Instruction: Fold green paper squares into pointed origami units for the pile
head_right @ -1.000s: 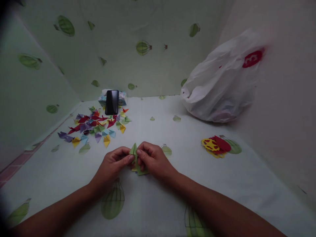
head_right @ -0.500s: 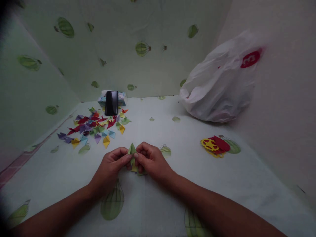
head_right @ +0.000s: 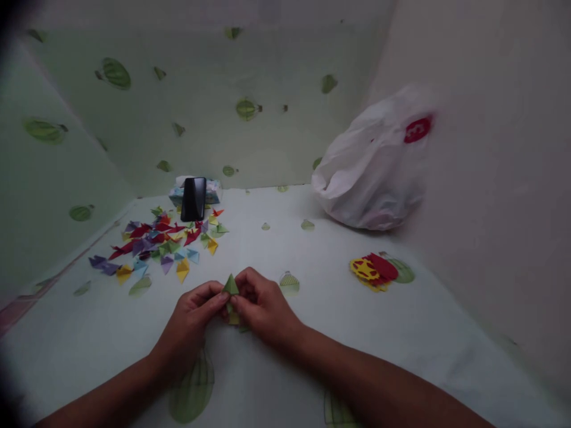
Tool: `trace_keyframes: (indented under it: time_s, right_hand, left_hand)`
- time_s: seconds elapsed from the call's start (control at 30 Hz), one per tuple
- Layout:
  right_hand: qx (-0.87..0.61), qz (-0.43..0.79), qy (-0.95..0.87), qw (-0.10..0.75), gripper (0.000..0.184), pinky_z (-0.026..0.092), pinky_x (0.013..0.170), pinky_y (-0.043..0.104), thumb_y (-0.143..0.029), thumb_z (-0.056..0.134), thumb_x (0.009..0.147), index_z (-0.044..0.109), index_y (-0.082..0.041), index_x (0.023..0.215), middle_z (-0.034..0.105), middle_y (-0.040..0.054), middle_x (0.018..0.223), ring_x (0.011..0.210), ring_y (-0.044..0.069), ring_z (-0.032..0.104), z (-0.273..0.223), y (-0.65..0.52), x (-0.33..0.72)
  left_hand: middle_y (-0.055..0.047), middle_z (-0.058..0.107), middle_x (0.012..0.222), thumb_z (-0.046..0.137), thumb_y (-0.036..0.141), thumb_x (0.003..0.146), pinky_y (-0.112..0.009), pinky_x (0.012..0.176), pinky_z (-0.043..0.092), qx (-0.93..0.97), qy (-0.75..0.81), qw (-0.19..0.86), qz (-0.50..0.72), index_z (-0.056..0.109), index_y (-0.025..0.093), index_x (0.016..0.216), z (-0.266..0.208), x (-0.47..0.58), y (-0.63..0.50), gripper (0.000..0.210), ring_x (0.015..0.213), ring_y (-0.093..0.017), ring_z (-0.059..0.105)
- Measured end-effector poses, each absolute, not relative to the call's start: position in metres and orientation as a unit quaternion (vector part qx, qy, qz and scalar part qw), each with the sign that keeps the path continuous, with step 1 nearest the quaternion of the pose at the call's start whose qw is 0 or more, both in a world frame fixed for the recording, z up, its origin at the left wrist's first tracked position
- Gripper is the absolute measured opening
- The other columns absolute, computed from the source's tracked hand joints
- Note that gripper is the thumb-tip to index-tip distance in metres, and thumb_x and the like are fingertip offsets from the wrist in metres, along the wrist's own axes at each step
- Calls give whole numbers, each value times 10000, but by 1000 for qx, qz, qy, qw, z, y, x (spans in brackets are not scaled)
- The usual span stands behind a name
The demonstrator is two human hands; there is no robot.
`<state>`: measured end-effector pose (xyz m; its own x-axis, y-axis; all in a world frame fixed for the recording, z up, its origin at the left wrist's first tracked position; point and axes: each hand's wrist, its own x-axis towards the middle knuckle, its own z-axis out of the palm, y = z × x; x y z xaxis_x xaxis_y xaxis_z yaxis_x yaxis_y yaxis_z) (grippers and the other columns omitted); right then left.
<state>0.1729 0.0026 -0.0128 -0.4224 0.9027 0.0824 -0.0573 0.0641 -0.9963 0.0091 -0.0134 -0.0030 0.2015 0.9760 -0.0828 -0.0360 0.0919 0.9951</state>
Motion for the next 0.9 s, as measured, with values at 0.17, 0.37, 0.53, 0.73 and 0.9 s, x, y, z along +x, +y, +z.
trace_keyframes:
  time_s: [0.17,0.37,0.53,0.73,0.9]
  right_hand:
    - [-338,637,-555,415,218,422,498,225,-378,583,882,474,-196,834,576,-44,602,488,90,534,-12,4,171]
    - [-360,534,-628,436,183,425,534,235,-241,588,855,480,-204,997,556,-36,730,579,101,533,-11,2,173]
    - [-394,389,-711,433,246,440,567,237,-153,592,828,483,-219,1038,559,-12,814,637,109,526,-12,-1,175]
    - [-411,230,-764,442,302,485,646,289,-151,560,870,460,-230,1143,582,51,966,716,146,569,-14,-5,176]
    - [-407,194,-786,423,224,480,662,298,-155,556,889,475,-219,1088,590,60,971,754,164,583,-13,-6,177]
  left_hand:
    - [-18,628,674,602,351,890,-270,684,426,531,460,573,421,625,159,720,-3,9,-13,257,678,-154,554]
    - [2,600,663,612,318,876,-245,660,427,530,467,549,447,634,162,737,1,11,-16,211,659,-134,540]
    - [8,583,647,614,298,865,-241,657,424,521,473,560,438,624,157,709,1,11,-16,210,652,-130,533]
    - [12,586,634,638,331,849,-247,652,421,533,489,534,437,630,159,721,3,10,-16,215,642,-129,533]
    - [10,591,632,629,323,842,-246,648,426,528,497,532,437,601,160,693,6,11,-16,223,639,-128,536]
